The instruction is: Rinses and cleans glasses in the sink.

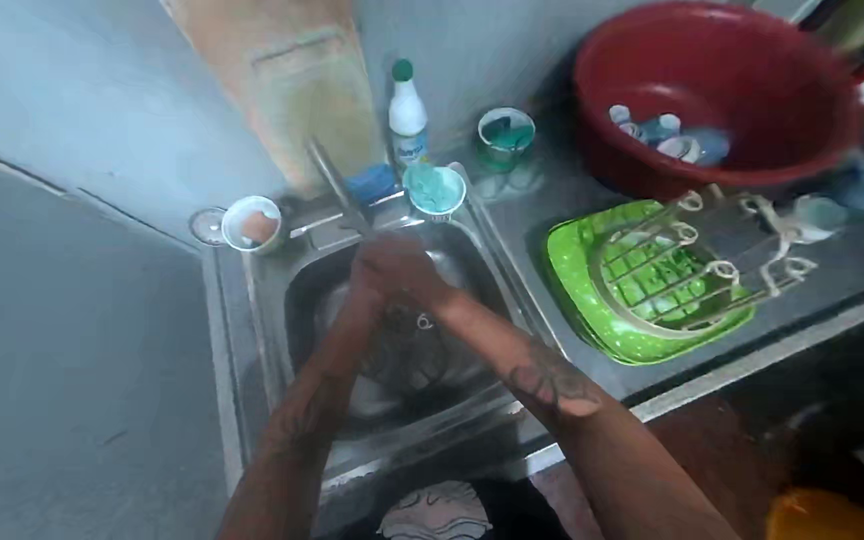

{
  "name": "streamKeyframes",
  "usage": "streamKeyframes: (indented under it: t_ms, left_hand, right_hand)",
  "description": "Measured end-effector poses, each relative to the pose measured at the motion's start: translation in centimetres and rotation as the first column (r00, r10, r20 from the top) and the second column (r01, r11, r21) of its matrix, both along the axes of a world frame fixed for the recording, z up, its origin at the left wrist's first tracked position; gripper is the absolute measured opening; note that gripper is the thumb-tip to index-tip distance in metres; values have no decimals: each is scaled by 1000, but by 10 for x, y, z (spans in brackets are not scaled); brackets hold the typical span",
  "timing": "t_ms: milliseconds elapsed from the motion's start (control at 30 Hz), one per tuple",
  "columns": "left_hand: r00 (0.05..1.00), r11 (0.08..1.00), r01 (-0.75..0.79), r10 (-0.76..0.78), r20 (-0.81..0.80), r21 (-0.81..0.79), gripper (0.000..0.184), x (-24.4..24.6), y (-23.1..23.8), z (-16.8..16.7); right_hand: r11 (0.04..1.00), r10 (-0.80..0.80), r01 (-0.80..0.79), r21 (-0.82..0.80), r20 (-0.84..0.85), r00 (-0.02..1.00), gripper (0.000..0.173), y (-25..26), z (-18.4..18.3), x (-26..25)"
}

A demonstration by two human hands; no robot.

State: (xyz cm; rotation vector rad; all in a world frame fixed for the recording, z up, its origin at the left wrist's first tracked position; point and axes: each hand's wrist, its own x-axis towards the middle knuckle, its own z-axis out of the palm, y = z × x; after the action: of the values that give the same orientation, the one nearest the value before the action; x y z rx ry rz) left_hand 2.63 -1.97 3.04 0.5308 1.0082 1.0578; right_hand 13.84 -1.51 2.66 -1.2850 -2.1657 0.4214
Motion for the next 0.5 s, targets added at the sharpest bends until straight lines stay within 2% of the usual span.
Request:
streamKeyframes:
  t_ms: [33, 67, 100, 133, 200, 233, 267, 300, 333, 400, 467, 500]
  left_hand:
    - [986, 990, -59, 78, 148, -127, 46, 2, 8, 0]
    - [965, 974, -99, 144, 218, -205, 51, 6, 14, 6]
    - [952, 961, -138, 196, 237, -241, 53, 9, 18, 13]
    - [953, 954, -180, 230, 198, -239, 54, 13, 21, 18]
    - [965, 962, -259, 254, -59, -91, 52, 20, 22, 19]
    - [932, 964, -265, 265, -247, 31, 49, 21, 20, 15]
    - [873, 968, -203, 246, -421, 144, 51, 17, 14, 12]
    - [806, 976, -95, 190, -561, 194, 65, 11, 6, 13]
    - [746, 977, 26, 123, -655, 214, 77, 3, -3, 14]
    - [693, 954, 185, 42, -719, 235, 81, -13, -15, 16]
    - [633, 943, 259, -2, -774, 209, 70, -29, -27, 23]
    - [559, 943, 293, -37, -828, 156, 61, -38, -34, 26]
  right_hand:
    - [999, -37, 36, -17, -66, 997, 41, -2, -5, 4]
    - [986, -113, 89, -138, -175, 978, 44, -7, -5, 8]
    - [951, -226, 139, -277, -313, 922, 45, -12, -5, 6]
    - [904, -340, 152, -400, -455, 823, 45, -20, -3, 0]
    - [791, -531, 30, -611, -661, 531, 51, -37, 5, -15]
    - [719, -617, -111, -686, -704, 353, 58, -39, 9, -20]
    - [635, -705, -279, -720, -688, 170, 68, -37, 13, -24]
    - [575, -770, -389, -720, -636, 39, 74, -33, 15, -25]
    - [539, -806, -459, -706, -590, -38, 76, -29, 13, -24]
    - [510, -838, -518, -687, -533, -117, 61, -19, 0, -18]
    - [446, -874, -517, -730, -480, -77, 45, -13, 1, -13]
    - [408, -890, -534, -740, -453, -51, 44, -14, 4, -11]
